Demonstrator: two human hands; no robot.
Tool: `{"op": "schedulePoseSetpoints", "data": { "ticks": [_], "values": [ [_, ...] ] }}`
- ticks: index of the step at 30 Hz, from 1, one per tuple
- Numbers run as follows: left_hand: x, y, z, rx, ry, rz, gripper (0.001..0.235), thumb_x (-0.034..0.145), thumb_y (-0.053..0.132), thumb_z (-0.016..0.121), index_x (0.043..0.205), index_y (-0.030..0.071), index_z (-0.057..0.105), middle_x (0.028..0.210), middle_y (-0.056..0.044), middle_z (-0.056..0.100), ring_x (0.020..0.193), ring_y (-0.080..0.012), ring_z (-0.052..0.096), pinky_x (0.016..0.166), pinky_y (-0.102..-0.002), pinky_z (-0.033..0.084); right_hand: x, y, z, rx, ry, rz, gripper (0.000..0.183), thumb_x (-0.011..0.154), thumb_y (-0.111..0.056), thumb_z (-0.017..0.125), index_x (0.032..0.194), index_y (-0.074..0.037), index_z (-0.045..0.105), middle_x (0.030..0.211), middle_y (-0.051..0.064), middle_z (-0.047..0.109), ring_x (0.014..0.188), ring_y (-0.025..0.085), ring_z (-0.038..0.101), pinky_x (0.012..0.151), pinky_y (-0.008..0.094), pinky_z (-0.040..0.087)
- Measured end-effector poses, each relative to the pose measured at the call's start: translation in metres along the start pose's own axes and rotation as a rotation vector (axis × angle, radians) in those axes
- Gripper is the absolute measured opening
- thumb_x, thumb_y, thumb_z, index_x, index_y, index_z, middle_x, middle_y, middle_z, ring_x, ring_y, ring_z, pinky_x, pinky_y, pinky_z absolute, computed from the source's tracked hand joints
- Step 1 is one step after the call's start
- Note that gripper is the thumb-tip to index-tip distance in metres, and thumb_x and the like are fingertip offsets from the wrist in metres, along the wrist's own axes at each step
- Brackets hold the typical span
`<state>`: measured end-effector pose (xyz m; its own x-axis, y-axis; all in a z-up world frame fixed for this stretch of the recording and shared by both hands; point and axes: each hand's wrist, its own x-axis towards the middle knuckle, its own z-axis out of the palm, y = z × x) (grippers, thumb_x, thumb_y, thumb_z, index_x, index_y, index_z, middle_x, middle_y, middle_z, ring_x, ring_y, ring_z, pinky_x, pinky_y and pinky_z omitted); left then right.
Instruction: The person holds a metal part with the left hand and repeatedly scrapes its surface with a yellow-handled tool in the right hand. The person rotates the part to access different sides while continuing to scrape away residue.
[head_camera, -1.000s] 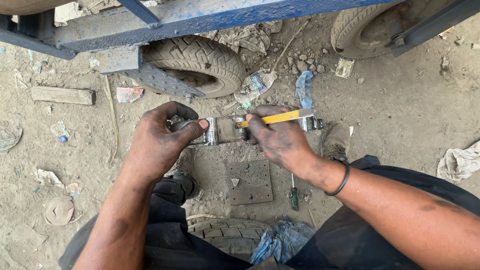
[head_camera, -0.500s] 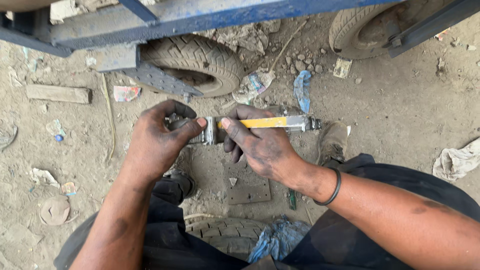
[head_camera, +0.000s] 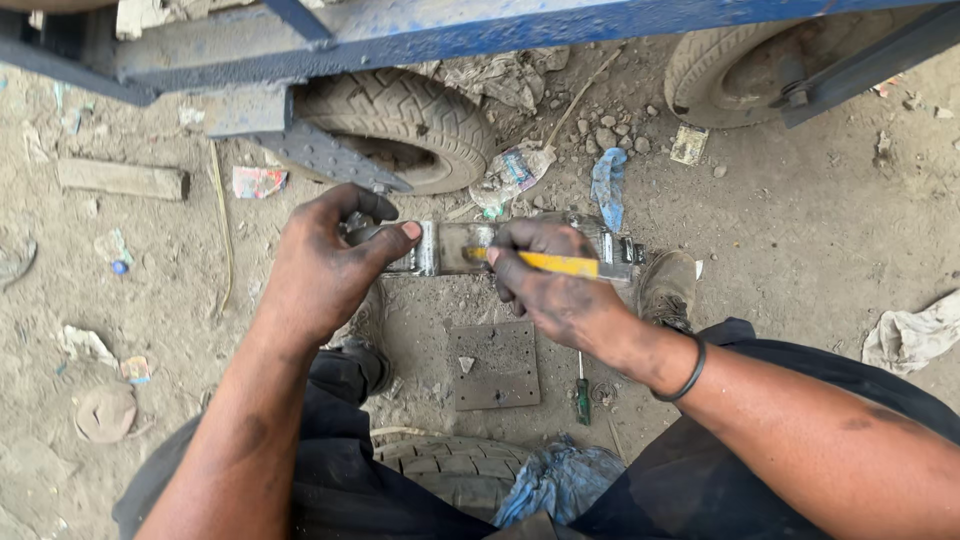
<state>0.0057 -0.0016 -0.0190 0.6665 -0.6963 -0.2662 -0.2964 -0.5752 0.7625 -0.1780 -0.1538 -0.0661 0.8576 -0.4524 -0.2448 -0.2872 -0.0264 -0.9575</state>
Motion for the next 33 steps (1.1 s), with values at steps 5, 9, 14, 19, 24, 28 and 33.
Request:
{"op": "schedulePoseSetpoints", "data": {
  "ticks": [5, 9, 14, 19, 24, 28, 33],
  "values": [
    [0.000, -0.001, 0.000, -0.016, -0.028, 0.027, 0.040, 0.080, 0.034, 0.083, 0.105, 0.004, 0.072, 0.075, -0.008, 0.072, 0.068, -0.0136, 0.067, 0.060, -0.032, 0.051, -0.003, -0.005, -0.019, -0.312, -0.077, -0.096, 0.016, 0.095, -0.016, 0.057, 0.092, -0.007, 0.070, 0.065, -0.002, 0.063, 0.050, 0.005, 0.054, 0.040, 0.025, 0.043],
    [-0.004, 0.003, 0.001, -0.041, -0.056, 0.080, 0.042, 0.078, 0.032, 0.082, 0.107, 0.005, 0.070, 0.078, -0.009, 0.074, 0.068, -0.0142, 0.069, 0.060, -0.033, 0.053, -0.011, -0.019, -0.027, -0.166, -0.313, -0.376, 0.014, 0.098, -0.018, 0.059, 0.094, -0.007, 0.067, 0.068, -0.002, 0.057, 0.055, 0.004, 0.053, 0.045, 0.024, 0.043],
    [-0.004, 0.006, 0.005, 0.071, 0.003, 0.269, 0.042, 0.079, 0.033, 0.085, 0.105, 0.002, 0.071, 0.095, -0.014, 0.072, 0.071, -0.0192, 0.071, 0.061, -0.035, 0.056, -0.011, -0.043, -0.033, -0.398, -0.249, -0.008, 0.017, 0.096, -0.018, 0.058, 0.089, -0.009, 0.071, 0.062, 0.000, 0.061, 0.047, 0.009, 0.055, 0.040, 0.028, 0.046],
    [0.000, 0.006, 0.007, 0.030, -0.018, 0.202, 0.043, 0.077, 0.036, 0.084, 0.103, 0.004, 0.071, 0.094, -0.012, 0.072, 0.075, -0.0197, 0.073, 0.066, -0.034, 0.059, -0.015, -0.045, -0.025, -0.458, -0.225, -0.337, 0.010, 0.099, -0.012, 0.062, 0.094, -0.004, 0.067, 0.075, 0.003, 0.064, 0.064, 0.010, 0.061, 0.055, 0.029, 0.050],
    [-0.001, 0.000, 0.011, 0.112, 0.073, 0.361, 0.042, 0.078, 0.033, 0.087, 0.101, 0.002, 0.073, 0.096, -0.018, 0.069, 0.077, -0.0252, 0.069, 0.068, -0.037, 0.056, -0.005, -0.017, -0.022, 0.305, -0.260, 0.176, 0.017, 0.100, -0.014, 0.059, 0.090, -0.003, 0.068, 0.073, 0.007, 0.068, 0.060, 0.014, 0.066, 0.054, 0.029, 0.058],
    [0.002, -0.003, 0.010, 0.055, 0.034, 0.264, 0.041, 0.078, 0.035, 0.085, 0.100, 0.003, 0.072, 0.095, -0.015, 0.071, 0.074, -0.0211, 0.071, 0.065, -0.035, 0.057, -0.003, -0.004, -0.027, 0.170, -0.243, 0.082, 0.017, 0.099, -0.014, 0.060, 0.093, -0.001, 0.066, 0.073, 0.008, 0.069, 0.060, 0.014, 0.068, 0.051, 0.028, 0.058],
    [0.003, 0.000, 0.007, 0.029, -0.004, 0.139, 0.040, 0.080, 0.034, 0.083, 0.103, 0.003, 0.070, 0.080, -0.010, 0.071, 0.062, -0.0172, 0.068, 0.055, -0.034, 0.052, -0.009, -0.016, -0.006, -0.287, -0.100, 0.103, 0.019, 0.098, -0.018, 0.059, 0.093, -0.002, 0.070, 0.076, 0.005, 0.070, 0.059, 0.010, 0.069, 0.045, 0.025, 0.059]
  ]
}}
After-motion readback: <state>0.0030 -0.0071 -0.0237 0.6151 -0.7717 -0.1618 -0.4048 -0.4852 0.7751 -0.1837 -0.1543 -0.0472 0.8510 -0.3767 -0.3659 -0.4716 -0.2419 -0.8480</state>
